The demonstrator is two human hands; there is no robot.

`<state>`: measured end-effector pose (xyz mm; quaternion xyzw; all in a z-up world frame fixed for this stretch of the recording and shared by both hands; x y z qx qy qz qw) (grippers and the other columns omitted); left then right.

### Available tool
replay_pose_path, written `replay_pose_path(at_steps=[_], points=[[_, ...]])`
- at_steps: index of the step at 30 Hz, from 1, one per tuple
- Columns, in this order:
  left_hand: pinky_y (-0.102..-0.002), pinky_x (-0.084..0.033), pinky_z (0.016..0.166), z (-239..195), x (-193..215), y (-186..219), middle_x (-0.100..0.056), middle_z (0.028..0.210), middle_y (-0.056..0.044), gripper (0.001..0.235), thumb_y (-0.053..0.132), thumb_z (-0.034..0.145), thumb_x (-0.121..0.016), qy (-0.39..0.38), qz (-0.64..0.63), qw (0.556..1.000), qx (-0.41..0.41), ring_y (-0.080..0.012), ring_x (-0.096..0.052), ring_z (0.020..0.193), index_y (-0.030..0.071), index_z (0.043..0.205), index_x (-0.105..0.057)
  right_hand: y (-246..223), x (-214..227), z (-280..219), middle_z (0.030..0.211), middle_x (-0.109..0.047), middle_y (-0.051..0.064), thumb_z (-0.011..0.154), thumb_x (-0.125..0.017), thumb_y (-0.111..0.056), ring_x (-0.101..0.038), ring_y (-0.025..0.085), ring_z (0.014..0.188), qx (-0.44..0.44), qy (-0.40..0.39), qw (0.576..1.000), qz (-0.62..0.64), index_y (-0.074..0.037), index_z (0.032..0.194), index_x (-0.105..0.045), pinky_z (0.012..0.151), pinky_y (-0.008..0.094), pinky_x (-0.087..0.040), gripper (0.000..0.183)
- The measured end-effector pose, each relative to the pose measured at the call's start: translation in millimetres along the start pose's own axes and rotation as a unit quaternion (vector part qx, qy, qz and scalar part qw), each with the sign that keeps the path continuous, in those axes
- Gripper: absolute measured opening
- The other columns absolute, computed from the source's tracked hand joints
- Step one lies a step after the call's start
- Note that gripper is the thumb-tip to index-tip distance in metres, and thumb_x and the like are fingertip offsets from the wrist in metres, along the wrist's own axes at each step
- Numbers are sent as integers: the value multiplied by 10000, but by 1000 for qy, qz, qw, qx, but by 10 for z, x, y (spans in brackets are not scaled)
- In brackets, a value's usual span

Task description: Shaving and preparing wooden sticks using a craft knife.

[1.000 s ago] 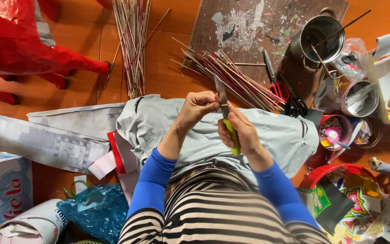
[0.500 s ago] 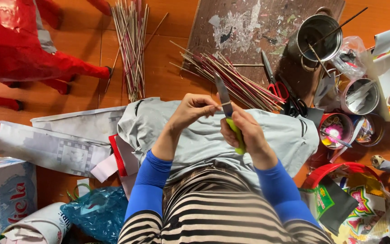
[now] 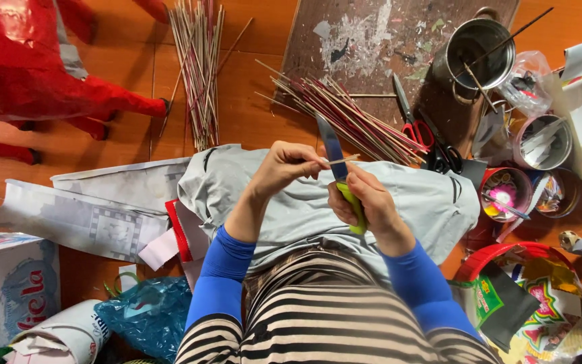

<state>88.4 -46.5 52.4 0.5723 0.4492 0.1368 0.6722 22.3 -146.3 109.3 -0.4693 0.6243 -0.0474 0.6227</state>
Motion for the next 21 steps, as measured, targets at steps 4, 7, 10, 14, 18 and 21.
replay_pose_path(at_steps=[4,7,10,14,18,21], points=[[-211,-471,646,-6,12,54,-747,897,-34,126,96,970,-735,25,33,999,-21,-70,-643,773,2,1037,-787,51,22,34,668,-434,52,1104,-464,-394,-380,120,511,24,-24,999,29,-70,1605,-333,474,263,-338,610],[-222,-491,661,0,65,-58,-756,908,-30,124,97,951,-752,39,15,999,-29,-72,-652,776,7,1030,-784,109,70,66,650,-433,51,1102,-466,-403,-365,112,470,25,-21,999,20,-70,1547,-390,444,250,-321,562],[-226,-482,667,50,169,-169,-730,874,-8,109,110,961,-773,48,7,998,-27,-63,-629,778,10,1003,-785,286,175,117,663,-438,60,1116,-462,-393,-368,125,480,-2,-1,999,37,-55,1416,-442,462,274,-332,452],[-215,-459,643,58,127,-147,-699,799,27,161,182,988,-751,24,34,999,27,-37,-588,738,29,952,-785,169,123,74,665,-445,61,1101,-458,-383,-364,116,450,2,18,999,30,-66,1409,-444,417,251,-315,442],[-208,-421,588,63,134,-136,-691,737,33,184,216,948,-741,44,43,996,57,-34,-565,673,40,944,-795,65,-11,102,692,-438,47,1082,-471,-371,-367,102,488,8,6,999,53,-161,1593,-342,438,237,-323,567],[-210,-407,596,56,208,-297,-673,747,30,191,210,982,-752,57,35,997,24,-39,-551,689,37,904,-775,334,105,190,679,-431,44,1084,-451,-388,-381,118,487,-31,9,997,71,-161,1571,-313,428,243,-331,554]])
Point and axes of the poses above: each hand's wrist, its own z-axis towards the middle knuckle, its own x-axis out of the back of the hand, y = z × x, the point moved 10 cm from there along z, towards the middle knuckle
